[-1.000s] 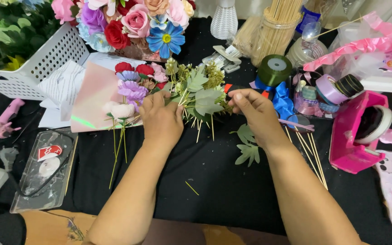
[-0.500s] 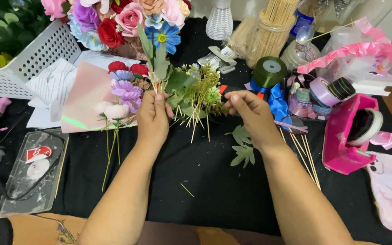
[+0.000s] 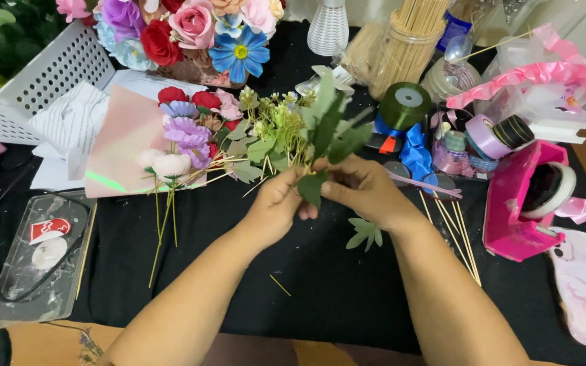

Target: The person arranges artificial leaves and flowers on wooden sticks. They use blue-handled shears to cut the sticks to size and then attach the leaves to the stems, placing the finished pieces on the table.

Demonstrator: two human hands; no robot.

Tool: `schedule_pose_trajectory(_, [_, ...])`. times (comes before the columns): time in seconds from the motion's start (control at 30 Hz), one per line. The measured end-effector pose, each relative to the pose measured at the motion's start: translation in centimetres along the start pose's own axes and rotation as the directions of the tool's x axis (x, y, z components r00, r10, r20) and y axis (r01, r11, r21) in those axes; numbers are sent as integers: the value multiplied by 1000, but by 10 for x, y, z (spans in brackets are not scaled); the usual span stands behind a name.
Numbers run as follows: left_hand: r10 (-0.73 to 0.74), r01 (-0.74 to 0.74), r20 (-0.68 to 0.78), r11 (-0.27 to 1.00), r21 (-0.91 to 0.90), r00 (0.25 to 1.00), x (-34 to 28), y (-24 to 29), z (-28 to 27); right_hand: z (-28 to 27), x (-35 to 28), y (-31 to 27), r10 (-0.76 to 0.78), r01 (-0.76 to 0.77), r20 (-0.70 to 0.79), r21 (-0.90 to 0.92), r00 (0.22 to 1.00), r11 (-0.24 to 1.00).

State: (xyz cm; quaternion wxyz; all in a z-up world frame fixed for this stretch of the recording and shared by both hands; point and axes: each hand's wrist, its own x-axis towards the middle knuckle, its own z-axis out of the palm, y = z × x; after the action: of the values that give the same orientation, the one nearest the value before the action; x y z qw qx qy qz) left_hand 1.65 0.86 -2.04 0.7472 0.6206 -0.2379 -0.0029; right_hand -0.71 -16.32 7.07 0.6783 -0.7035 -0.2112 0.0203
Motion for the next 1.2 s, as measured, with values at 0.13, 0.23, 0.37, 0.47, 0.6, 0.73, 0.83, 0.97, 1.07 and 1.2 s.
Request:
schedule_pose_trajectory(0.13, [-40, 38, -23, 996, -84, 999, -3, 25, 27, -10, 6, 24, -25, 26, -34, 28, 999, 999])
schedule_pose_trajectory(0.23, [-136, 147, 76, 976, -161, 988, -1, 22, 20, -17, 16, 45, -39, 49, -95, 108, 995, 993])
schedule_pose_trajectory(0.37, [-83, 61, 39, 913, 404, 996, 5, 76, 8, -33, 19, 78, -27, 78, -221, 225, 975, 971])
schedule_pose_trajectory(0.47, [332, -168, -43, 580, 797, 942, 14, 64, -32, -40, 17, 73, -3, 59, -281, 191, 960, 980])
schedule_pose_trajectory(0.6, [686, -163, -234, 461, 872, 689, 16, 60, -75, -40, 23, 65, 60, -5, -327, 168, 943, 986])
schedule_pose_trajectory(0.73, [716, -44, -126, 213, 976, 686, 10, 61, -108, -31, 24, 59, 73, -23, -340, 146, 938, 989])
schedule_pose_trajectory(0.83, [422, 249, -209, -42, 968, 882, 2, 47, -106, -29, 21, 58, 67, -33, -327, 108, 943, 994])
schedule_pose_trajectory(0.97, [410, 146, -58, -187, 971, 910, 8, 36, -99, -32, 21, 53, 61, -37, -330, 77, 942, 996])
schedule_pose_trajectory(1.07, [437, 143, -39, -206, 968, 899, 13, 26, -106, -38, 22, 60, 50, -18, -347, 93, 937, 995])
schedule_pose_trajectory(1.2, [526, 39, 3, -69, 997, 850, 14, 28, -111, -40, 23, 63, 66, -18, -368, 131, 928, 991])
